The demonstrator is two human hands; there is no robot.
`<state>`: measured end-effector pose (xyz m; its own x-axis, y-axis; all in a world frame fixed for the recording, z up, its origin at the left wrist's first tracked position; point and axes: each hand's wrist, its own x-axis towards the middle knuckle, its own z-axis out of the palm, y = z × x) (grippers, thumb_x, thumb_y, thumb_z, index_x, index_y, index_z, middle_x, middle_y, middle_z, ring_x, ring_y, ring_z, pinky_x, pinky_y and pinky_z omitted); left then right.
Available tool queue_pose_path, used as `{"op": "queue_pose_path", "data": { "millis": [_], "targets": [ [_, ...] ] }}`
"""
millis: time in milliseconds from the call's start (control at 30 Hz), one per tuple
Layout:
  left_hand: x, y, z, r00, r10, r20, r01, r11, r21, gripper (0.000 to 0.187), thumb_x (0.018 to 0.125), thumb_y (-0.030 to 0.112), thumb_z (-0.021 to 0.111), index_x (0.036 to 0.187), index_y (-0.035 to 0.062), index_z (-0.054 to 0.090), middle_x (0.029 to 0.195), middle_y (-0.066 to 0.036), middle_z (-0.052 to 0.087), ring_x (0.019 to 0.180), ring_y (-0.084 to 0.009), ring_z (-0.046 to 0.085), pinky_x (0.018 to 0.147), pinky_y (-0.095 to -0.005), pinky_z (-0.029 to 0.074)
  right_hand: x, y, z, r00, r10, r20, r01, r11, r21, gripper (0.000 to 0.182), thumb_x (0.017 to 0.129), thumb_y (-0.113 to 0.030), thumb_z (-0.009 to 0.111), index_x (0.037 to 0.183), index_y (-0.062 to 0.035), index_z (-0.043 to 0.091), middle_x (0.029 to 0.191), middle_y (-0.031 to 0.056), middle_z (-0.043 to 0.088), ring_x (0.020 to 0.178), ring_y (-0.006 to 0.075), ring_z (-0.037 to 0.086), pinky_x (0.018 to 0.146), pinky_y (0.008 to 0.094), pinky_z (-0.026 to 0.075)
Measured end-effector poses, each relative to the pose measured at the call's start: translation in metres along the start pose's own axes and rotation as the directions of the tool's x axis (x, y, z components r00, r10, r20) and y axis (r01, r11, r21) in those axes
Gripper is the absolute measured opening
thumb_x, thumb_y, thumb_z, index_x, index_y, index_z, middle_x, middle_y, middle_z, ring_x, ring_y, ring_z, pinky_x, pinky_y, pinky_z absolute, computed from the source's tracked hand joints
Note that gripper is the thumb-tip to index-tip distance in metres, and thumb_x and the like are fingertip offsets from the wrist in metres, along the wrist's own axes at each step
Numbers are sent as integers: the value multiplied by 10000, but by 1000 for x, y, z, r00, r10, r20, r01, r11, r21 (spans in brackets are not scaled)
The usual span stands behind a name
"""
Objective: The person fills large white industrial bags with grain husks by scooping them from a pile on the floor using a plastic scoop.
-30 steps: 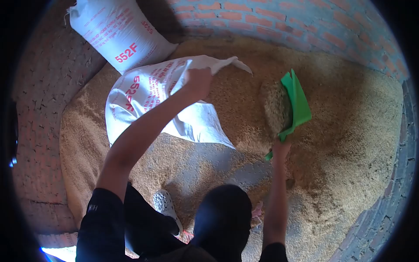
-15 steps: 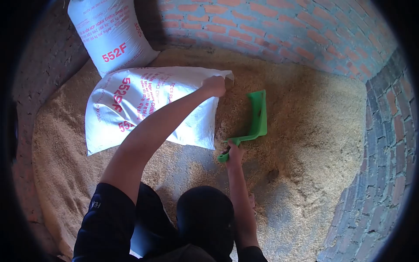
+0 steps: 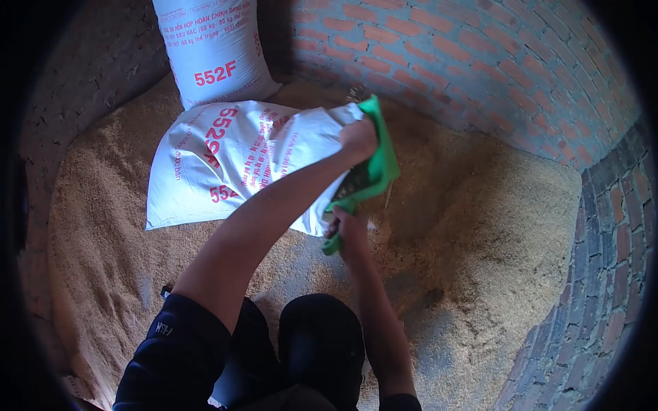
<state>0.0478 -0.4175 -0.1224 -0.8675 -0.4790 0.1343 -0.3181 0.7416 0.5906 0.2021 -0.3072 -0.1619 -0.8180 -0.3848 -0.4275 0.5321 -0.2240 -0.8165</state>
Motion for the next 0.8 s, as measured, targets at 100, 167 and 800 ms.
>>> {"op": "queue_pose_path", "data": {
  "millis": [100, 167, 800],
  "targets": [
    [26, -47, -1, 999, 4, -49, 3, 990, 141, 265, 906, 198, 392, 1036, 41, 561, 946, -142, 663, 890, -301, 654, 765, -452, 509, 31, 4, 3, 995, -100, 23, 102, 985, -137, 128, 831, -40, 531, 938, 17, 490, 625, 73, 494, 455, 152, 513, 398, 308, 447],
    [33, -70, -12, 997, 30, -77, -27, 999, 40, 265, 874, 238, 456, 1007, 37, 566, 957, -171, 654, 910, -345, 638, 776, -472, 501, 40, -9, -5, 962, -229, -149, 101, 804, -586, 218, 812, -45, 580, 1021, -3, 535, 690, 135, 573, 547, 223, 592, 468, 360, 488],
    [28, -50, 13, 950, 301, 84, -302, 953, 3, 232, 832, 240, 518, 975, 197, 694, 983, -161, 654, 950, -342, 614, 819, -451, 483, -251, 42, -516, -183, -353, -918, 102, 922, -375, 260, 852, -204, 597, 1056, -44, 582, 765, 120, 617, 524, 215, 605, 413, 342, 506]
  ]
}}
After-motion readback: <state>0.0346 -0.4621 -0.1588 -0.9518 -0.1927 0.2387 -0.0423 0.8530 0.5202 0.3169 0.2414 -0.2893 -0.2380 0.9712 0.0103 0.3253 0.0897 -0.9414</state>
